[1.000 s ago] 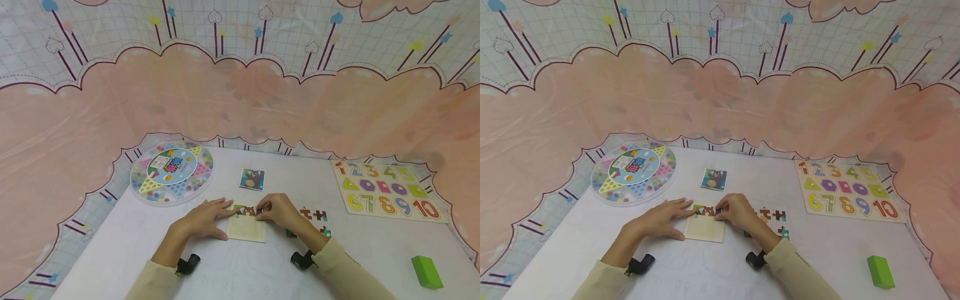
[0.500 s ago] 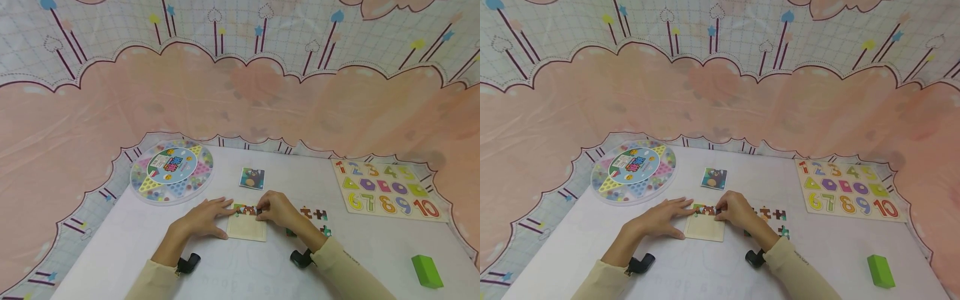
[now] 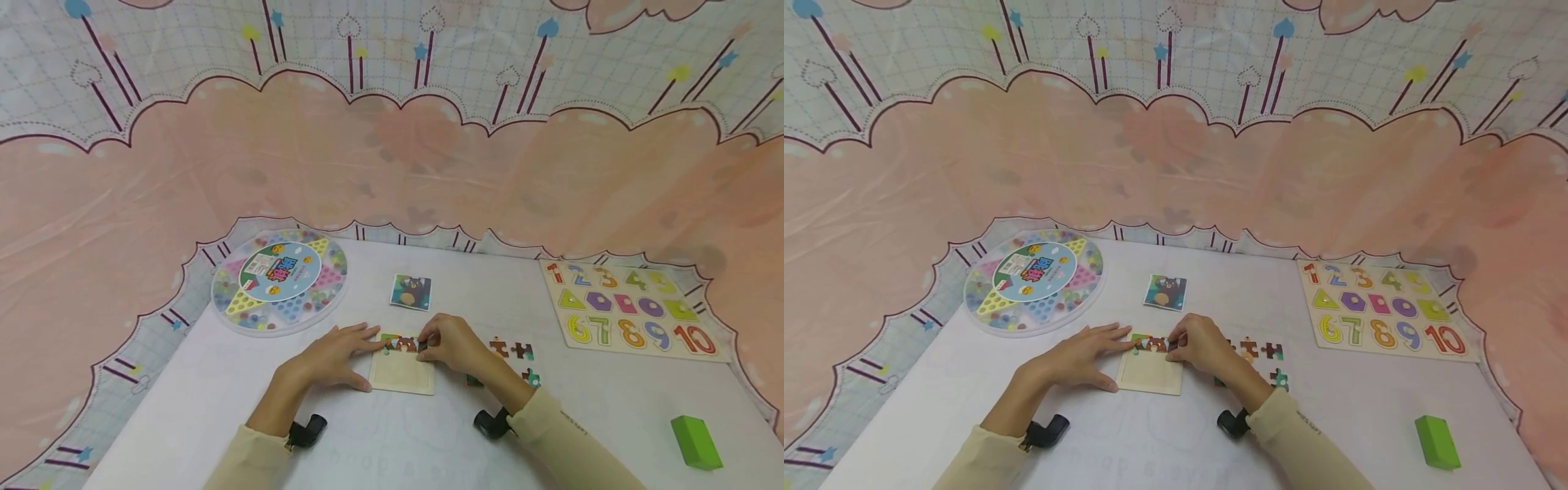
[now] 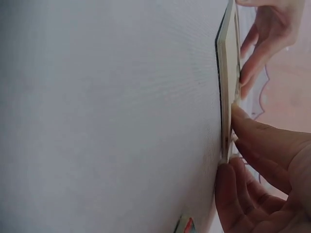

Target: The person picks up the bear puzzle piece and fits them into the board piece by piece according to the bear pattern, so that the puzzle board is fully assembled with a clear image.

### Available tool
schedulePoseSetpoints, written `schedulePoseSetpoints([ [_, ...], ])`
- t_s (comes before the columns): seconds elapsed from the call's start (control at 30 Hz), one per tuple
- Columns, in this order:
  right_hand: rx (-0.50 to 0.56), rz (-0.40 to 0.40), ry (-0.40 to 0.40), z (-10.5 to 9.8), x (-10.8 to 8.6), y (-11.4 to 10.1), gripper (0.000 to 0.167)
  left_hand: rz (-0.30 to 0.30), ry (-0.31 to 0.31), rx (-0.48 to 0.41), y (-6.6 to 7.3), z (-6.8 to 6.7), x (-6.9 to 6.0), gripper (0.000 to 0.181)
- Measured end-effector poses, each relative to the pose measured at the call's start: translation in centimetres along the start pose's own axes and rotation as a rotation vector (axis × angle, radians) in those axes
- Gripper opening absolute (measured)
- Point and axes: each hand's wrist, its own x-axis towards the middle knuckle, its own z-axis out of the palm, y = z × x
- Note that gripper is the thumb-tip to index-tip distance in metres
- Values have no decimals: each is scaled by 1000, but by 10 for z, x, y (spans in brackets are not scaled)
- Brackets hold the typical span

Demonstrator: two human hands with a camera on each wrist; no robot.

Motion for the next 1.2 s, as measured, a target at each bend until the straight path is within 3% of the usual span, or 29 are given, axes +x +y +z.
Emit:
schedulePoseSetpoints([
  [0.37,-20,-9,-29,-4,0,0,20,9,-6,1,-2,-2,3,77],
  [0.6,-2,-65,-55,-35,-8,11,33,13,0,5,0,-2,5,76],
  [0.87,90,-17,15,-65,-26,38,41,6,7,3,0,-2,3,78],
  [1.2,39,43,-22,-67,-43,66,33,0,1,0,0,-1,1,78],
])
